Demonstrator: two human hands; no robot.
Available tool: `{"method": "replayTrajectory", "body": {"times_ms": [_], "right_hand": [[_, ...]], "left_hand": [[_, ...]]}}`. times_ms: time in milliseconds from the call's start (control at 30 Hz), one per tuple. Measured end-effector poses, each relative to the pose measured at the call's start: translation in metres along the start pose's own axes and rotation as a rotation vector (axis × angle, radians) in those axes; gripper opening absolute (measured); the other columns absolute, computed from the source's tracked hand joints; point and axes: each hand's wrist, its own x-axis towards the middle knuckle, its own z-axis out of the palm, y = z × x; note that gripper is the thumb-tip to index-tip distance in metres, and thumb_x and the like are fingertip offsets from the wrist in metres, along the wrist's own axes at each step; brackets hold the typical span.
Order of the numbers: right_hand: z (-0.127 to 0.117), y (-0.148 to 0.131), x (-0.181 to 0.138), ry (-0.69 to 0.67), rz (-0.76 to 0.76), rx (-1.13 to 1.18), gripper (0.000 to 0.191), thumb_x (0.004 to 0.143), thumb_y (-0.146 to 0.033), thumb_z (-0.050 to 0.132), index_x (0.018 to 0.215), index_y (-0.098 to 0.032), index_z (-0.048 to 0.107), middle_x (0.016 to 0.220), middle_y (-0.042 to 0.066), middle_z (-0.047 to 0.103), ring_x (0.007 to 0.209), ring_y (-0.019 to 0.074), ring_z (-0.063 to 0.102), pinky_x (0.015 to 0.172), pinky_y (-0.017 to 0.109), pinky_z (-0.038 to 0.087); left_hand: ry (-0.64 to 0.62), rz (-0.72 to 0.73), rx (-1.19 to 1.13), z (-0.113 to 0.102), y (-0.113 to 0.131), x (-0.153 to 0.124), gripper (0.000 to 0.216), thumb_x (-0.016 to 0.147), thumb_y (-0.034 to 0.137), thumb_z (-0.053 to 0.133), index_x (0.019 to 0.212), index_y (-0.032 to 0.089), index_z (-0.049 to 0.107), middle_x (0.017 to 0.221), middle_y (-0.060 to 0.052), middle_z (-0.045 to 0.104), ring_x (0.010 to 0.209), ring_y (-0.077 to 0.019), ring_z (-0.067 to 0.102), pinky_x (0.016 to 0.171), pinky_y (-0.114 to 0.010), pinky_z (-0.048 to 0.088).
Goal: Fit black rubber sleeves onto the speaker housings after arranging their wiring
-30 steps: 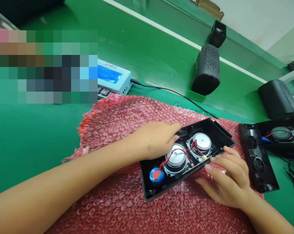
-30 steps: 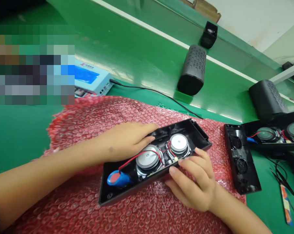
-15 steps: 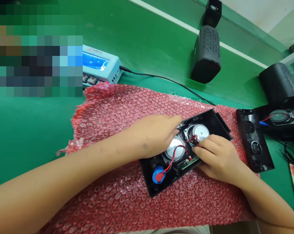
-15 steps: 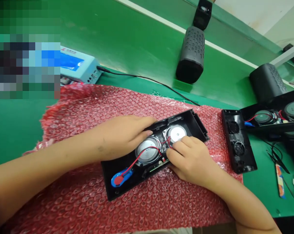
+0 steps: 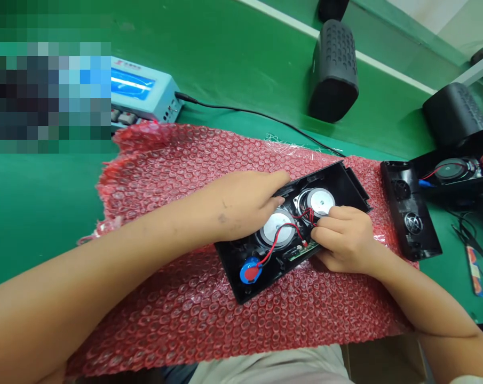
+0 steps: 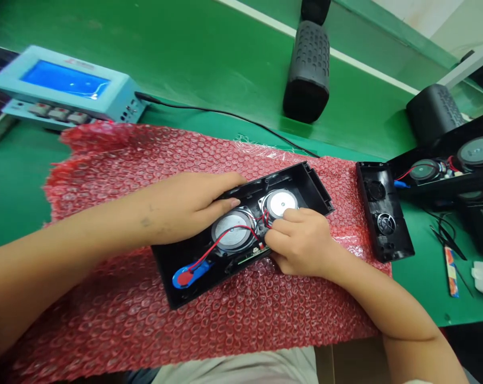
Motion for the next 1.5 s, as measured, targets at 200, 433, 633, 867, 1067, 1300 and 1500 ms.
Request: {"method": "replayTrajectory", "body": {"times_ms": [200, 433, 633, 867, 1067, 1300, 1500], "right_hand": [[0.001, 0.000, -0.002, 0.006, 0.009, 0.018, 0.020, 0.077, -0.018, 0.046, 0.058, -0.018, 0.052, 0.055, -0.001, 0.047, 0.056, 0.0146, 0.033, 0.052, 0.030, 0.023], [0.002, 0.000, -0.003, 0.039, 0.010, 0.016, 0.020, 0.083, -0.024, 0.048, 0.067, -0.017, 0.056, 0.059, 0.000, 0.054, 0.056, 0.0146, 0.041, 0.055, 0.030, 0.029], [-0.004, 0.000, -0.015, 0.177, 0.037, -0.007, 0.021, 0.083, -0.029, 0.060, 0.099, -0.017, 0.057, 0.088, 0.005, 0.064, 0.081, 0.0190, 0.055, 0.086, 0.041, 0.039], [-0.002, 0.012, -0.044, 0.261, 0.178, -0.032, 0.024, 0.080, -0.032, 0.066, 0.096, -0.016, 0.058, 0.087, 0.006, 0.063, 0.085, 0.0207, 0.055, 0.090, 0.046, 0.036], [0.003, -0.005, -0.049, 0.335, 0.100, 0.025, 0.014, 0.079, -0.026, 0.067, 0.079, -0.016, 0.057, 0.071, 0.002, 0.063, 0.064, 0.0150, 0.049, 0.070, 0.035, 0.037], [0.006, -0.021, -0.054, 0.379, 0.171, 0.025, 0.012, 0.078, -0.026, 0.068, 0.084, -0.019, 0.061, 0.076, 0.001, 0.064, 0.073, 0.0169, 0.055, 0.085, 0.041, 0.037], [0.011, -0.035, -0.061, 0.492, -0.042, -0.030, 0.015, 0.075, -0.018, 0.069, 0.089, -0.021, 0.065, 0.094, 0.001, 0.062, 0.090, 0.0160, 0.056, 0.104, 0.047, 0.029]], "left_hand": [[0.026, 0.015, 0.013, 0.001, -0.001, -0.001, 0.022, 0.086, 0.029, 0.034, 0.098, 0.020, 0.051, 0.093, -0.005, 0.063, 0.083, -0.0224, 0.059, 0.069, -0.030, 0.041], [0.038, 0.030, 0.068, 0.005, -0.001, -0.003, 0.026, 0.087, 0.029, 0.031, 0.100, 0.019, 0.051, 0.092, -0.008, 0.064, 0.082, -0.0247, 0.060, 0.068, -0.033, 0.042], [0.126, 0.061, 0.060, 0.000, -0.004, -0.005, 0.034, 0.087, 0.033, 0.033, 0.113, 0.019, 0.050, 0.106, -0.008, 0.061, 0.097, -0.0250, 0.056, 0.083, -0.037, 0.043], [0.448, 0.282, 0.223, 0.004, 0.049, -0.059, 0.029, 0.088, 0.039, 0.038, 0.090, 0.021, 0.060, 0.084, -0.007, 0.061, 0.077, -0.0226, 0.053, 0.072, -0.038, 0.042], [0.623, 0.222, 0.439, 0.068, 0.077, -0.069, 0.023, 0.084, 0.011, 0.043, 0.099, 0.012, 0.060, 0.081, -0.006, 0.062, 0.076, -0.0200, 0.055, 0.083, -0.037, 0.039], [0.827, -0.107, 0.246, 0.098, 0.084, -0.072, 0.024, 0.093, 0.024, 0.040, 0.087, 0.017, 0.062, 0.081, -0.002, 0.066, 0.079, -0.0182, 0.057, 0.097, -0.041, 0.025], [0.925, -0.154, 0.212, 0.106, 0.088, -0.068, 0.025, 0.092, 0.022, 0.039, 0.079, 0.021, 0.060, 0.070, 0.001, 0.066, 0.067, -0.0168, 0.054, 0.086, -0.038, 0.026]]}}
